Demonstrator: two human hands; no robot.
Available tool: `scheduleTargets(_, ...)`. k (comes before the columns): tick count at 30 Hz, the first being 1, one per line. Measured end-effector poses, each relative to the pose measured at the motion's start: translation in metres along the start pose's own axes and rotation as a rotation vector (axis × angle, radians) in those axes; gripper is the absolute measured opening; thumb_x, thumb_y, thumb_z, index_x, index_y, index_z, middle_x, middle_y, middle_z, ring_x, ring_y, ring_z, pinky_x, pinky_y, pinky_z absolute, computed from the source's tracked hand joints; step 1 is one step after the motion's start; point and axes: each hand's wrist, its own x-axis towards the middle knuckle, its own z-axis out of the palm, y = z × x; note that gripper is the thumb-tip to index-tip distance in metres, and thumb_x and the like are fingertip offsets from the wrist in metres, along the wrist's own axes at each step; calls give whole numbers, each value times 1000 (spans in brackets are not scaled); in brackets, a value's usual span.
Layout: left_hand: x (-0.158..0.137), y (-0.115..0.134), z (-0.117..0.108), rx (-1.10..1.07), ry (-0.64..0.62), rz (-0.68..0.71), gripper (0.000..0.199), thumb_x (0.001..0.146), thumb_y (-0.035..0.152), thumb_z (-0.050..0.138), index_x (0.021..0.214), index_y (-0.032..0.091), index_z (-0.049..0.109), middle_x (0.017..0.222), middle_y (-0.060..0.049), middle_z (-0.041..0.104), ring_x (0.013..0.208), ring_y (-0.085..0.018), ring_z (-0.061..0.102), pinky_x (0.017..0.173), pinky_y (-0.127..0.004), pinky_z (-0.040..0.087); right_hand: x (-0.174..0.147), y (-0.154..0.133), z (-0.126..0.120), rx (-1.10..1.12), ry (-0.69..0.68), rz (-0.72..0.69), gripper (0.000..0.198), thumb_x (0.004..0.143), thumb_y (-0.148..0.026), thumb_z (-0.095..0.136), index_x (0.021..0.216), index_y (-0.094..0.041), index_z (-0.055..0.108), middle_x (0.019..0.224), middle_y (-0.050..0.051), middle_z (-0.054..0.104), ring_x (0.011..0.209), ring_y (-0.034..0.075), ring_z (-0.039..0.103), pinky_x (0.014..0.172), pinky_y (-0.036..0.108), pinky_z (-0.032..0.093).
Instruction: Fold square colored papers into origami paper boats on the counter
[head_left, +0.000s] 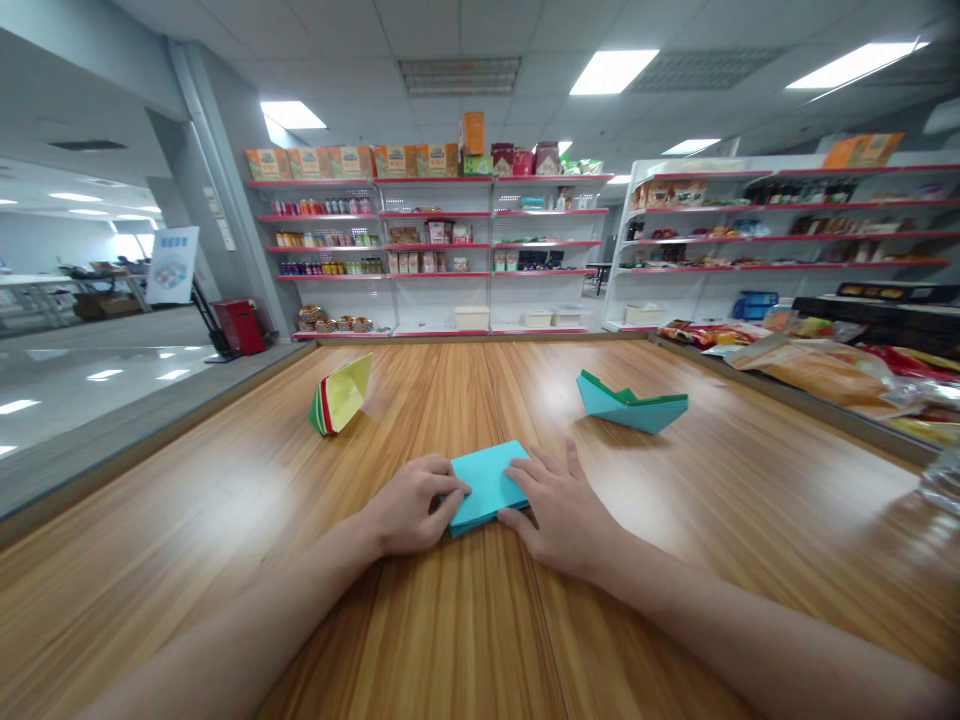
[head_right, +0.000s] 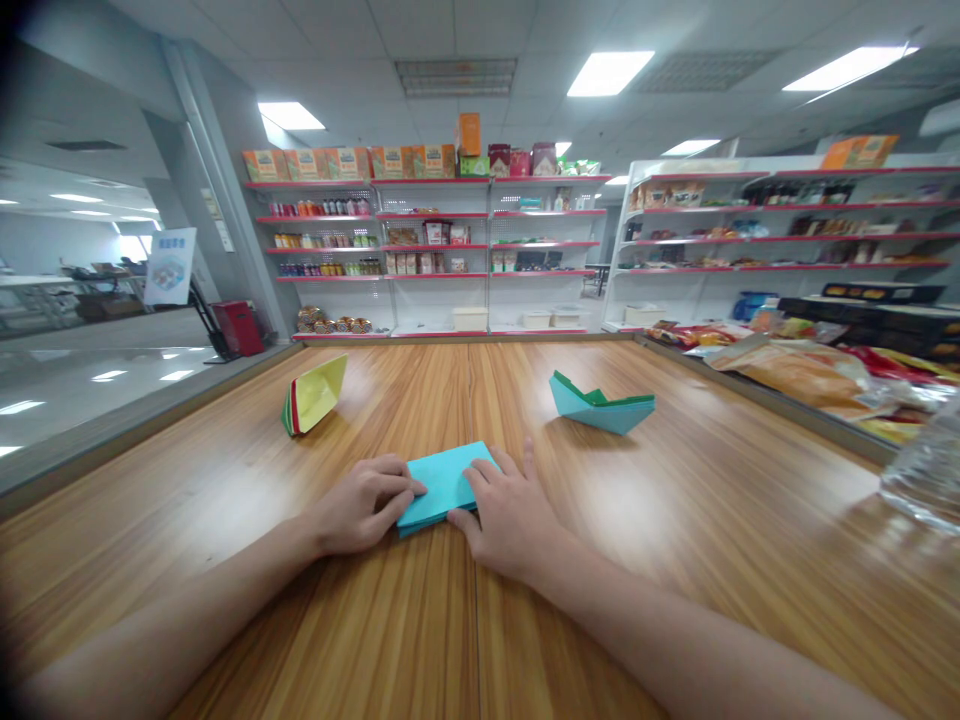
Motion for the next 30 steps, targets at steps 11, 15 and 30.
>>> scheduleTargets(11, -1, -12, 8, -407, 76, -34, 28, 87, 17, 48, 105, 18, 70, 96, -8, 71, 89, -19, 64, 81, -31, 49, 2, 1, 0, 308, -139, -246, 47, 87, -17, 41, 134, -14, 45, 135, 12, 49, 133, 27, 34, 110, 48, 27)
scheduleTargets(15, -1, -29, 9, -367, 110, -83, 27, 83, 13, 51, 99, 20, 72, 110, -7, 67, 103, -20, 60, 91, -34, 46, 0, 4, -5, 370, -149, -243, 50, 84, -26, 52, 132, -14, 46, 136, 14, 48, 132, 29, 35, 109, 48, 29)
scheduleTargets(30, -2, -31, 11, -78, -3, 8, 30, 86, 19, 49, 110, 20, 67, 128, -8, 57, 124, -25, 44, 106, -43, 35, -1, 11, -4, 492, -137, -429, 44, 78, -18, 59, 122, -16, 57, 129, 11, 56, 121, 23, 49, 106, 39, 36)
